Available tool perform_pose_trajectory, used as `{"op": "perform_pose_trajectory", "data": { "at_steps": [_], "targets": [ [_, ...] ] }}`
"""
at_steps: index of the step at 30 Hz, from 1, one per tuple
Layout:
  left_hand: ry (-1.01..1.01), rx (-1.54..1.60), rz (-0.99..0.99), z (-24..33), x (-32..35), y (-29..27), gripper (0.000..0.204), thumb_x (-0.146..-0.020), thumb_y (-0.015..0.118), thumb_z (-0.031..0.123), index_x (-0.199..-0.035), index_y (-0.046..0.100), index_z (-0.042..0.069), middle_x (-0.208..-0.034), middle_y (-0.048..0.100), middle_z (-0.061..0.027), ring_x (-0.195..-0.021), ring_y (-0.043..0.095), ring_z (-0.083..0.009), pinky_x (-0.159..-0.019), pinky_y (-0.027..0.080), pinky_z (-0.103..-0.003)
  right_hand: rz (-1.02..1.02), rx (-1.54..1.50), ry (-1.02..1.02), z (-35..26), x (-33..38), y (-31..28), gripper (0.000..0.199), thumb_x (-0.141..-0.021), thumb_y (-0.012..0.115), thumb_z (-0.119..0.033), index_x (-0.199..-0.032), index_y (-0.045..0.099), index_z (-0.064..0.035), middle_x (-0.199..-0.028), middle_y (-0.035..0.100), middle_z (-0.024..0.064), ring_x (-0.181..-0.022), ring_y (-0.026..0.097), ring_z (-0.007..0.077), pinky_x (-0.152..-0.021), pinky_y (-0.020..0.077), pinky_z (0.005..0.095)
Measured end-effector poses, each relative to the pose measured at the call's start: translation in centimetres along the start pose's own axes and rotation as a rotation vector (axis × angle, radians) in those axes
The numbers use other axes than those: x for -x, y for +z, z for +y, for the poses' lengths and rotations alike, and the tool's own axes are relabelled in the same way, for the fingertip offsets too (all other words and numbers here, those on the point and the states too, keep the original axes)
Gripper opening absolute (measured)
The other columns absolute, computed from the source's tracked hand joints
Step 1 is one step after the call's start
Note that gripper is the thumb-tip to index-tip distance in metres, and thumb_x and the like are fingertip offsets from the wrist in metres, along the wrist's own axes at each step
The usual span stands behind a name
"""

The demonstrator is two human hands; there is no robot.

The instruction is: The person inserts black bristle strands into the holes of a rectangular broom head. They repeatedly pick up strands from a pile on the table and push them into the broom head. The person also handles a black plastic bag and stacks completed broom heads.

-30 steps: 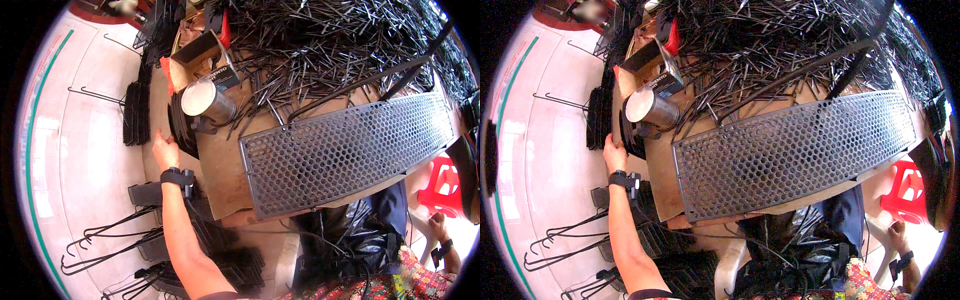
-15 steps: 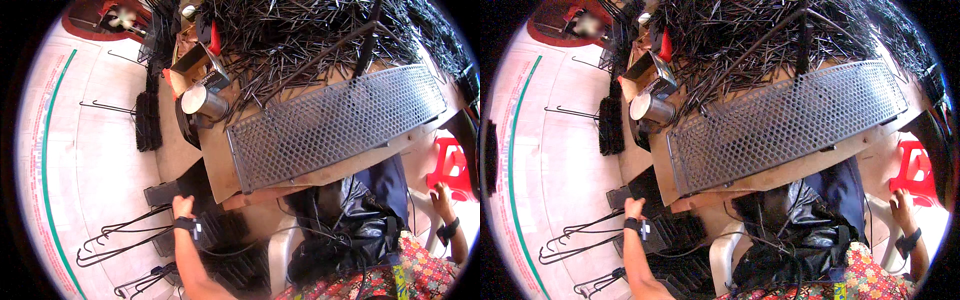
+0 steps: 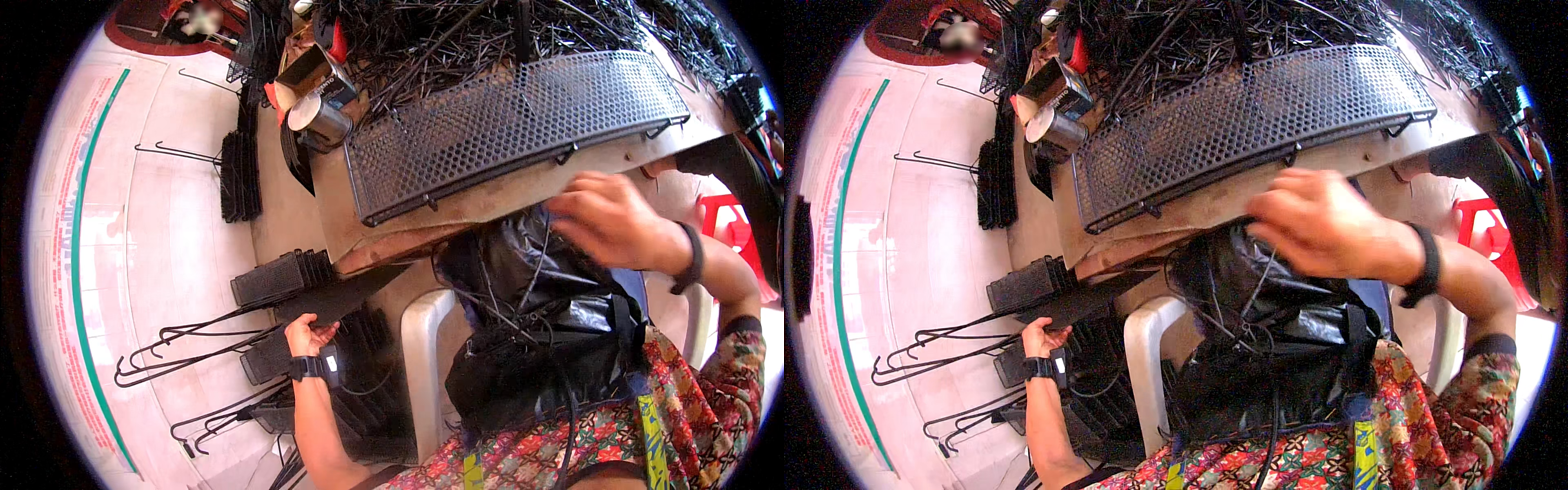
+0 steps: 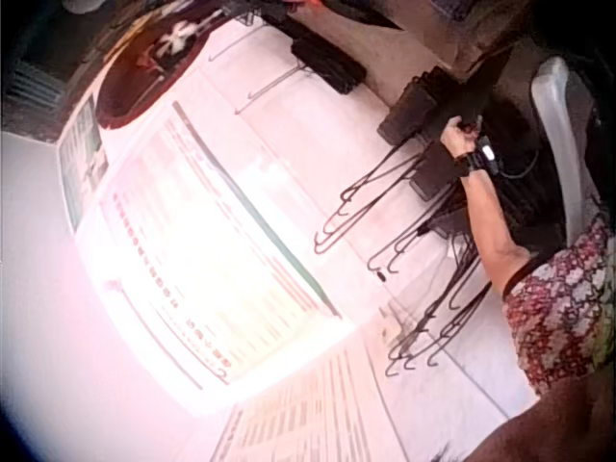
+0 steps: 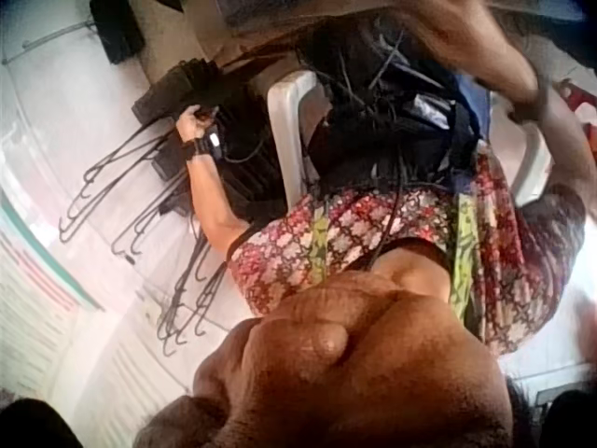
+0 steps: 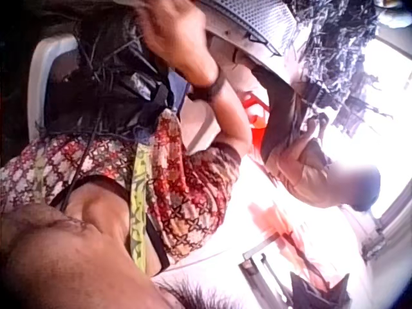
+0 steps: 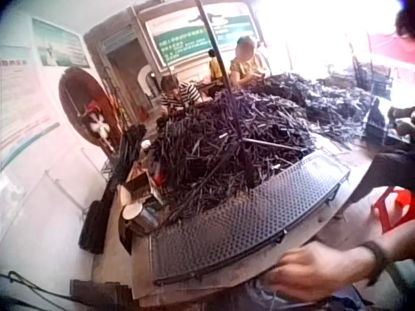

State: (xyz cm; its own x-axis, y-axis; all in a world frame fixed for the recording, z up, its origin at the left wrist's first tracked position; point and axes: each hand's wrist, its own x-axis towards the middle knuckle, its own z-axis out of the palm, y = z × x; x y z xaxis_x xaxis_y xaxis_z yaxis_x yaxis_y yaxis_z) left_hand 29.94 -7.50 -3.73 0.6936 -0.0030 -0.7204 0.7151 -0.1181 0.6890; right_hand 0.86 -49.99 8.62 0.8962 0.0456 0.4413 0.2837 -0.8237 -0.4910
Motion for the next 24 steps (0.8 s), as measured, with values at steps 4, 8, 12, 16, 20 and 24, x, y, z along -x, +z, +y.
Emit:
{"op": "perform_pose_trajectory", "data": {
  "at_steps": [4, 8, 12, 16, 20, 24],
  "targets": [
    [-0.130, 0.117, -0.021, -2.4, 2.7, -0.8, 0.022, -0.076, 0.049, 0.007, -0.091, 0.044, -0.009, -0.076, 0.056, -0.0285, -0.056, 0.059, -0.0369, -0.044, 0.052, -0.039, -0.016, -0.163, -0.183, -2.1, -3.7, 7.2, 0.017, -0.071, 0.057, -0.010, -0.069, 0.042, -0.0034, -0.059, 0.047, 0.0126, -0.055, 0.051, 0.0319, -0.049, 0.0415, 0.0419],
    [-0.072, 0.033, -0.133, -3.9, 5.6, 1.9, 0.025, -0.079, 0.051, 0.018, -0.090, 0.049, -0.005, -0.072, 0.059, -0.0222, -0.056, 0.060, -0.0314, -0.047, 0.051, -0.037, -0.095, -0.238, -0.154, -4.6, -6.6, 12.6, 0.019, -0.067, 0.059, -0.013, -0.069, 0.045, 0.0001, -0.058, 0.053, 0.0170, -0.059, 0.055, 0.0373, -0.051, 0.0441, 0.0453],
    [-0.091, -0.050, -0.212, -3.1, 6.9, 4.1, 0.028, -0.081, 0.052, 0.025, -0.089, 0.051, -0.003, -0.071, 0.060, -0.0191, -0.053, 0.059, -0.0270, -0.046, 0.048, -0.035, -0.210, -0.255, -0.101, -6.8, -8.8, 16.9, 0.020, -0.064, 0.061, -0.014, -0.069, 0.052, 0.0029, -0.064, 0.057, 0.0197, -0.065, 0.058, 0.0378, -0.059, 0.0473, 0.0454],
    [-0.057, -0.138, -0.227, -2.6, 8.0, 5.7, 0.036, -0.084, 0.051, 0.033, -0.089, 0.054, -0.002, -0.069, 0.060, -0.0174, -0.053, 0.057, -0.0232, -0.046, 0.046, -0.033, -0.402, -0.275, -0.103, -7.8, -9.9, 20.7, 0.026, -0.064, 0.063, -0.016, -0.075, 0.051, 0.0037, -0.067, 0.056, 0.0183, -0.069, 0.056, 0.0369, -0.068, 0.0450, 0.0429],
    [0.095, -0.136, -0.281, -3.3, 9.0, 6.4, 0.030, -0.084, 0.053, 0.033, -0.089, 0.057, 0.003, -0.076, 0.061, -0.0071, -0.064, 0.060, -0.0181, -0.055, 0.048, -0.034, -0.481, -0.372, -0.050, -7.8, -10.6, 23.1, 0.020, -0.062, 0.060, -0.013, -0.071, 0.054, 0.0037, -0.064, 0.057, 0.0206, -0.064, 0.058, 0.0370, -0.061, 0.0467, 0.0429],
    [0.184, -0.178, -0.254, -4.3, 9.0, 7.0, 0.032, -0.085, 0.052, 0.034, -0.090, 0.058, 0.003, -0.084, 0.060, -0.0042, -0.076, 0.058, -0.0142, -0.067, 0.046, -0.028, -0.535, -0.343, -0.019, -7.9, -10.7, 24.1, 0.018, -0.061, 0.062, -0.014, -0.066, 0.058, 0.0026, -0.064, 0.058, 0.0202, -0.063, 0.059, 0.0365, -0.054, 0.0472, 0.0425]
  ]
}}
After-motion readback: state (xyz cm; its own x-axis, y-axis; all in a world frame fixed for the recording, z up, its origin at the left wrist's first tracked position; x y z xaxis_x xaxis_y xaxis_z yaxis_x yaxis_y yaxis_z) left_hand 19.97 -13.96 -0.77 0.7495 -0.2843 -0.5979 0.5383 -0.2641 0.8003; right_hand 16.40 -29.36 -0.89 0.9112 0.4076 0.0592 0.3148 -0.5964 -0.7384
